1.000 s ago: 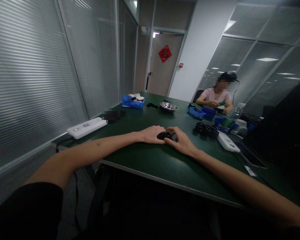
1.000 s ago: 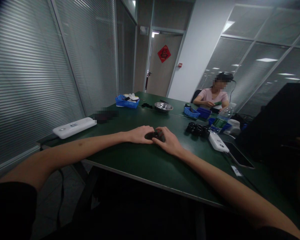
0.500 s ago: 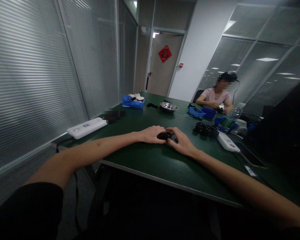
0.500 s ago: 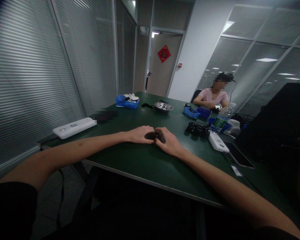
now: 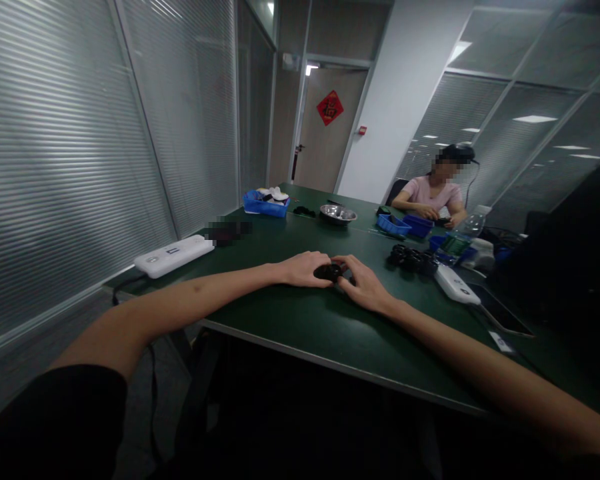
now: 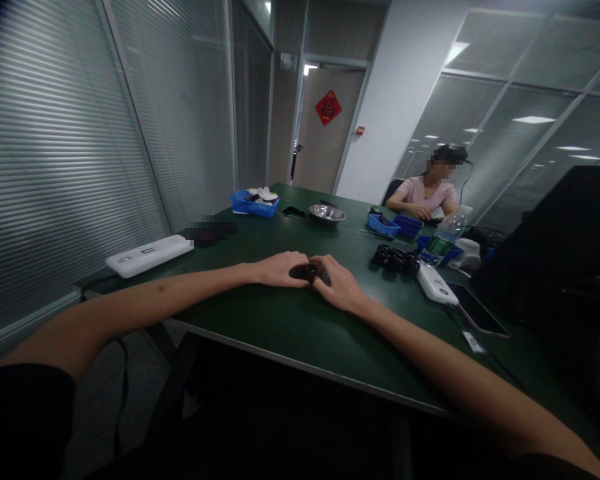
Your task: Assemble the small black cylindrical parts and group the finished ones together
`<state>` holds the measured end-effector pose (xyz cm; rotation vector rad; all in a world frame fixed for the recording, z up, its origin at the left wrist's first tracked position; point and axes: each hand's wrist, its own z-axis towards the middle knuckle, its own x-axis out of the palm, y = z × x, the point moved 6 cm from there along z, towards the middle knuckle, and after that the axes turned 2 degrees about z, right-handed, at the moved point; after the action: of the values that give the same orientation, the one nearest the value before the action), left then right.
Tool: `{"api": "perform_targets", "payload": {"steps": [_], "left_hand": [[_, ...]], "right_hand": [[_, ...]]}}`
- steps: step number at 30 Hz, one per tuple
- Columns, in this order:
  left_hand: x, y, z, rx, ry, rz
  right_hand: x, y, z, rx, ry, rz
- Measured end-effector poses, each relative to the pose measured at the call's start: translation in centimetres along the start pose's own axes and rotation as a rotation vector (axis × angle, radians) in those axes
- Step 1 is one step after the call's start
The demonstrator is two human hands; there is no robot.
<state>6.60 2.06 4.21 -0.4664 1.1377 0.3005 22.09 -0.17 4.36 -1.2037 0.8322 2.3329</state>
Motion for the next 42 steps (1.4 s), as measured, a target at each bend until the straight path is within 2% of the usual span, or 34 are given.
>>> {"api": "perform_targets", "payload": {"steps": [24, 42], "left_hand": [[0.09, 0.27, -0.01, -0.04, 0.01, -0.024], [0.23, 0.57, -0.05, -0.02, 0.001, -0.067]], "right_hand": [[0.09, 0.02, -0.03, -0.009, 0.021, -0.03], [0.18, -0.52, 0.07, 0.013, 0.02, 0.006]]}}
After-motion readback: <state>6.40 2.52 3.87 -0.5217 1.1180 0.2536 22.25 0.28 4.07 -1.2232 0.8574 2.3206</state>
